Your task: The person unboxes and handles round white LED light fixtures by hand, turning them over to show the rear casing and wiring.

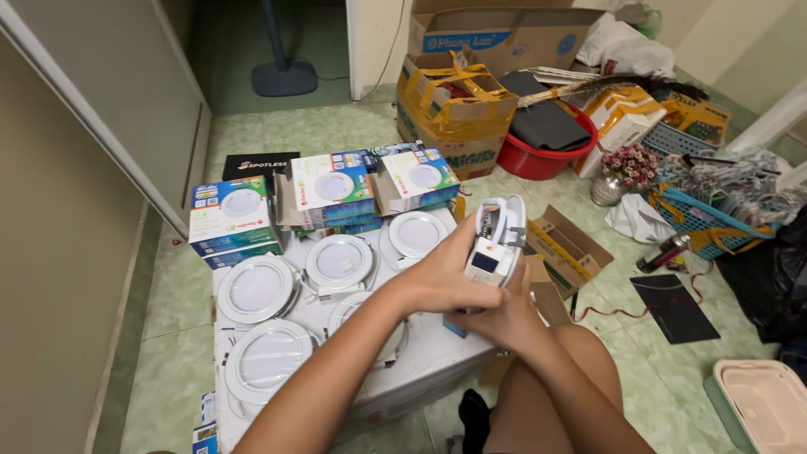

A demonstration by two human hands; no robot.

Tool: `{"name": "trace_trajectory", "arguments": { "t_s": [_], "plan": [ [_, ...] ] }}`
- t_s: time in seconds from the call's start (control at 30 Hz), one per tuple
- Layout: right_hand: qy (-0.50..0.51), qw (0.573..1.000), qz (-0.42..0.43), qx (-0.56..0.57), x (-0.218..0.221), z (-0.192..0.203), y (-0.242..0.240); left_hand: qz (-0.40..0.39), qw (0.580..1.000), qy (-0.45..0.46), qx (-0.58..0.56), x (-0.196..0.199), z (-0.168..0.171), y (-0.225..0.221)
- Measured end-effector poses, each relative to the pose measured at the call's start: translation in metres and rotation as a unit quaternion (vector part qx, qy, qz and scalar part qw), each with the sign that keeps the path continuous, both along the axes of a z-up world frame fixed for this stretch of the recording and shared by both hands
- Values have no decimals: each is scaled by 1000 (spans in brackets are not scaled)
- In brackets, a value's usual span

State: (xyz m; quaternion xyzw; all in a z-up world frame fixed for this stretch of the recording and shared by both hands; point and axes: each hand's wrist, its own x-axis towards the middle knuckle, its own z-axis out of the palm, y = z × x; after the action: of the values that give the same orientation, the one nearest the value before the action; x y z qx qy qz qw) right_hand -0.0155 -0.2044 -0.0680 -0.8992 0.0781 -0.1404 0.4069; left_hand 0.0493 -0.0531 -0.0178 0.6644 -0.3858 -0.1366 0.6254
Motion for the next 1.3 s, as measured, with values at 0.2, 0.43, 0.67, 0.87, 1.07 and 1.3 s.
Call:
{"name": "trace_trajectory", "arguments": {
  "t_s": [0.2,0.43,0.67,0.87,1.07,1.3],
  "plan": [
    [10,999,31,8,-7,-19,-13,7,996,90,1,-10,6,1],
    [-40,992,116,33,-11,-8,-57,-16,997,64,27,-24,31,1],
    [-91,985,145,-16,14,9,-82,-25,997,46,55,-25,23,3],
    [-116,981,127,-84,13,29,-86,-45,994,35,90,-18,15,-1],
    [-233,934,213,-168,18,45,-89,-81,987,32,137,-15,36,-9],
    [-200,881,428,25,24,64,-101,-122,968,41,216,-6,42,-25]
  ]
}}
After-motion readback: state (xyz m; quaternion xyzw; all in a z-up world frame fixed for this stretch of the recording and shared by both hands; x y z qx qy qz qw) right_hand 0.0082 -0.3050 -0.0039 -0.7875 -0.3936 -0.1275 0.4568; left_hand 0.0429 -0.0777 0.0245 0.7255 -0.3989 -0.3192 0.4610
